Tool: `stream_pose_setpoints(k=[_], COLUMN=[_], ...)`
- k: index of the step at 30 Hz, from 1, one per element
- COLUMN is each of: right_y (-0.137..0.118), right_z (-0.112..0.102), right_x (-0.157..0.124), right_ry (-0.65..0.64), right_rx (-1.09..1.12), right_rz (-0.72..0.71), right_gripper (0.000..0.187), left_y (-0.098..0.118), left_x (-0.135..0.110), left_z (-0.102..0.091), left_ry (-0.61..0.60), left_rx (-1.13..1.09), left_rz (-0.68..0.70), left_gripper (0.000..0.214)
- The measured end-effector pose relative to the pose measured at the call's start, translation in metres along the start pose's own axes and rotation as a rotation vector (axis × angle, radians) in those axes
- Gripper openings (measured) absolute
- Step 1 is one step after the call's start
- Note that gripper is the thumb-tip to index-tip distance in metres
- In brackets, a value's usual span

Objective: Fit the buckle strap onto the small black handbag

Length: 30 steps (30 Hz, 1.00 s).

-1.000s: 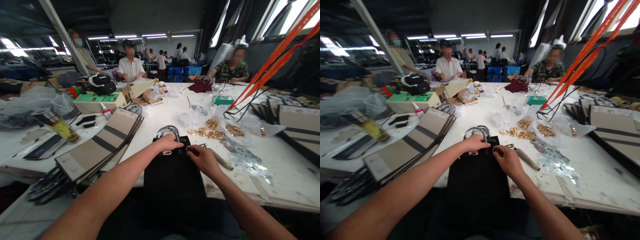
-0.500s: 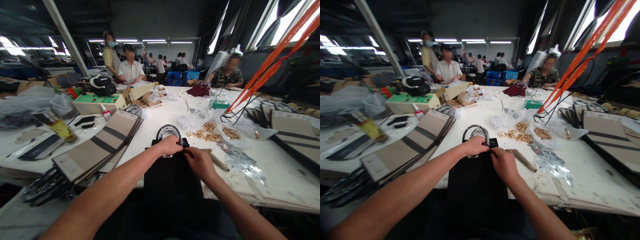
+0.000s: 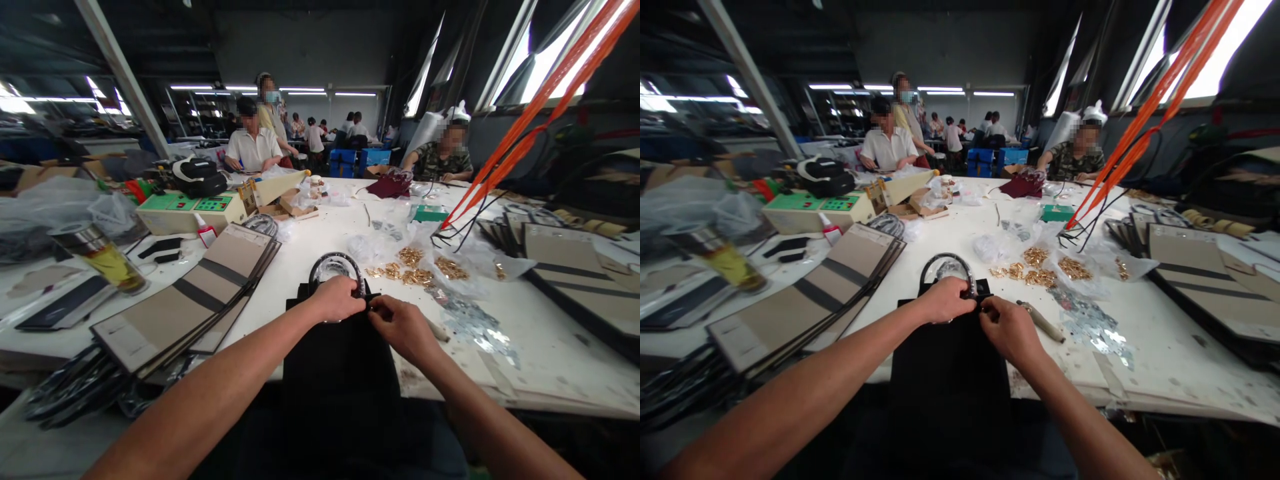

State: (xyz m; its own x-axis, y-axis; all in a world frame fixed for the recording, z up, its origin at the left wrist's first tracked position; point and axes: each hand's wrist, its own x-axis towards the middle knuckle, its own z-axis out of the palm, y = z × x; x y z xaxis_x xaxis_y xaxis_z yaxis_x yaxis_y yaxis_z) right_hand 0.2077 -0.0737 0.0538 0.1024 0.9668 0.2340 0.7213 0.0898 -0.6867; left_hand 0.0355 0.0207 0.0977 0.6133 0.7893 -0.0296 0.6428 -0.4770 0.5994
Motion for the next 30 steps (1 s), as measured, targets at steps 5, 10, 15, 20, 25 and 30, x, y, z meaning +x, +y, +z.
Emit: stream_pose_setpoints(k=[5,10,15,20,25,30], right_y=[-0.004,-0.005,-0.008,-0.012,-0.006,0.001], right_z=[-0.007,-0.009,-0.008,0.000,0.012,0.015], right_x=[-0.001,0.000,0.001,-0.002,0.004,0.011], right_ry=[-0.068,-0.089,-0.073,-0.042,-0.052,-0.097], right_rx=[-0.083,-0.102,-0.110,-0.099,-0.133,-0.099], right_rz=[-0.009,0.010,0.003,0.003,0.019,0.042], right_gripper=[0.013,0.012,0.014,0.017,0.018,0.021], left_y=[0.004,0.006,0.005,0.006,0.003,0.003], left_x=[-0.003,-0.005,-0.006,-0.010,-0.015,-0.017], left_z=[0.005,0.009,0.008,0.005,0.012,0.011], left_ry=[0.009,0.031,0.019,0.031,0.102,0.174], left_rx=[0.036,0.055,0.049,0.063,0.081,0.055], left_rz=[-0.017,-0.010,-0.031,-0.088,-0.082,-0.002], left_gripper=[0.014,0.012,0.013,0.015,0.013,0.014])
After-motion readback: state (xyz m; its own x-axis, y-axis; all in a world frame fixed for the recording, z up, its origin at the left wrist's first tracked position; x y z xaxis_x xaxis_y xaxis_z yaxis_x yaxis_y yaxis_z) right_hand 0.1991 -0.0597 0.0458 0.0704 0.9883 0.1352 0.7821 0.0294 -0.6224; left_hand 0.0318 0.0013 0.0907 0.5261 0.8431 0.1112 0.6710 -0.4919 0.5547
